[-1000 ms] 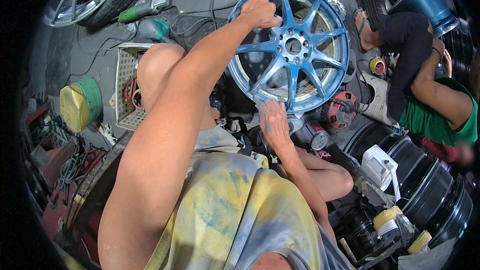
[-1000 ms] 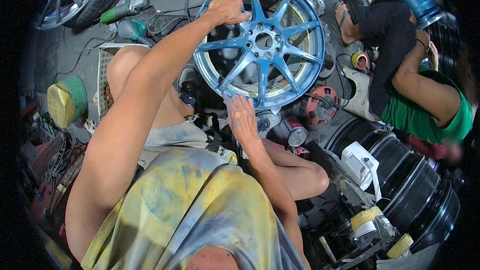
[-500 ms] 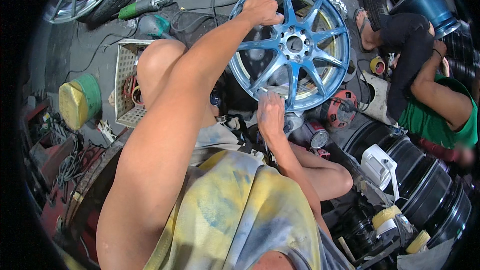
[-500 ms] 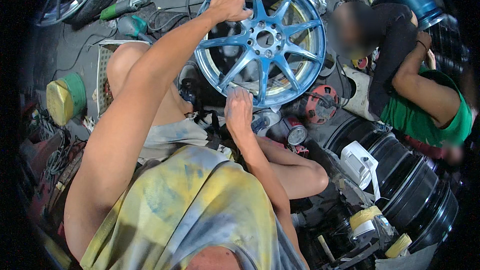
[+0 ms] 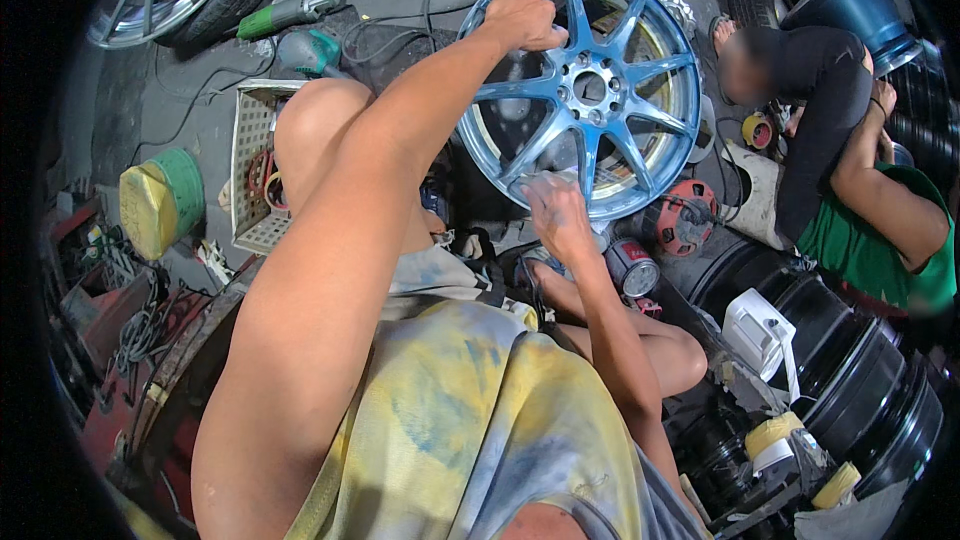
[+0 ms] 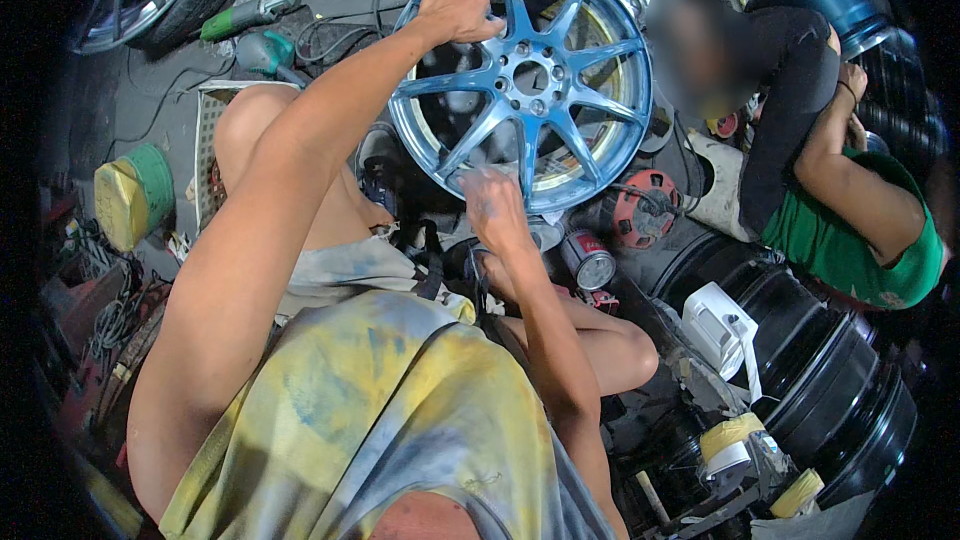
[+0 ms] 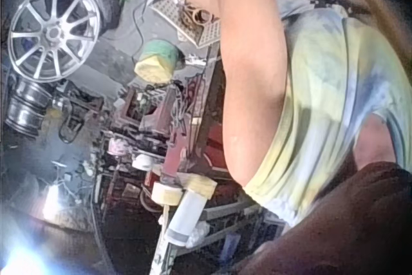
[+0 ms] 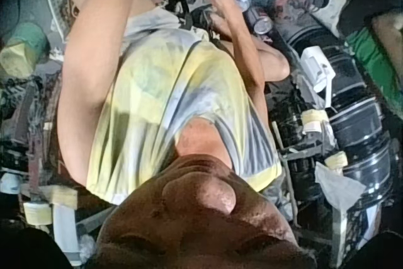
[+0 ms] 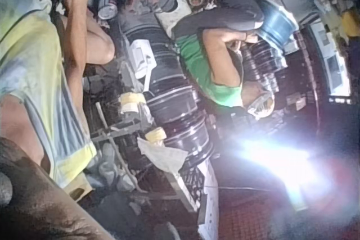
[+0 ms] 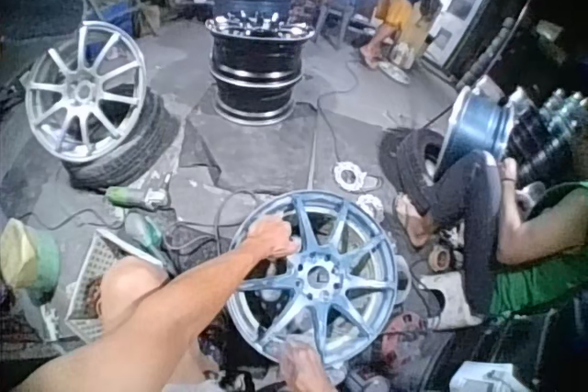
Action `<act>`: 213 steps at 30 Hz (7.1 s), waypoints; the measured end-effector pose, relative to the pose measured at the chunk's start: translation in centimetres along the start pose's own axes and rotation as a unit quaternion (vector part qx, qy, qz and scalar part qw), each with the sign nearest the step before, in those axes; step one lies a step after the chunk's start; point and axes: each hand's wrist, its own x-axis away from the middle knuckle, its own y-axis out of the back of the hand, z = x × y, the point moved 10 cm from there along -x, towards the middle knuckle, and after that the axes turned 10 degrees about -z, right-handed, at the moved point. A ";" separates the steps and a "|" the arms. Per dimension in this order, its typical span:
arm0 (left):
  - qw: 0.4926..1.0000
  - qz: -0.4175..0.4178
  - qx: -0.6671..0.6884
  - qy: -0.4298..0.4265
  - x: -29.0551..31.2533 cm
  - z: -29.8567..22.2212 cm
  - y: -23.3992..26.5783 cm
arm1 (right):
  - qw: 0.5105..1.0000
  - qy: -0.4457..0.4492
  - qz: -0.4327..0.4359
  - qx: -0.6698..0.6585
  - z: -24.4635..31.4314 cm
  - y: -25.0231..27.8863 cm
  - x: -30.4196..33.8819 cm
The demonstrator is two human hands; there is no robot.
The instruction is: The person sits on the floor and scrubs a blue car rim with a purple sponge. They repeatedly wipe the spokes and the outer edge of the rim, focusing on cleaning the surface. Another person is visible in the background working on a different rim.
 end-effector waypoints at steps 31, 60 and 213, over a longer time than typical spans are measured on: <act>0.999 0.015 -0.029 0.006 -0.1 0.3 -0.6 | 0.996 -0.025 0.009 -0.081 -0.1 0.8 2.3; 1.000 0.004 -0.022 -0.009 -0.1 -0.1 0.4 | 0.958 -0.163 0.086 -0.220 1.9 1.8 0.4; 0.990 0.117 0.005 -0.083 7.9 -10.2 14.6 | 0.983 -0.093 -0.074 0.140 -5.6 8.1 9.3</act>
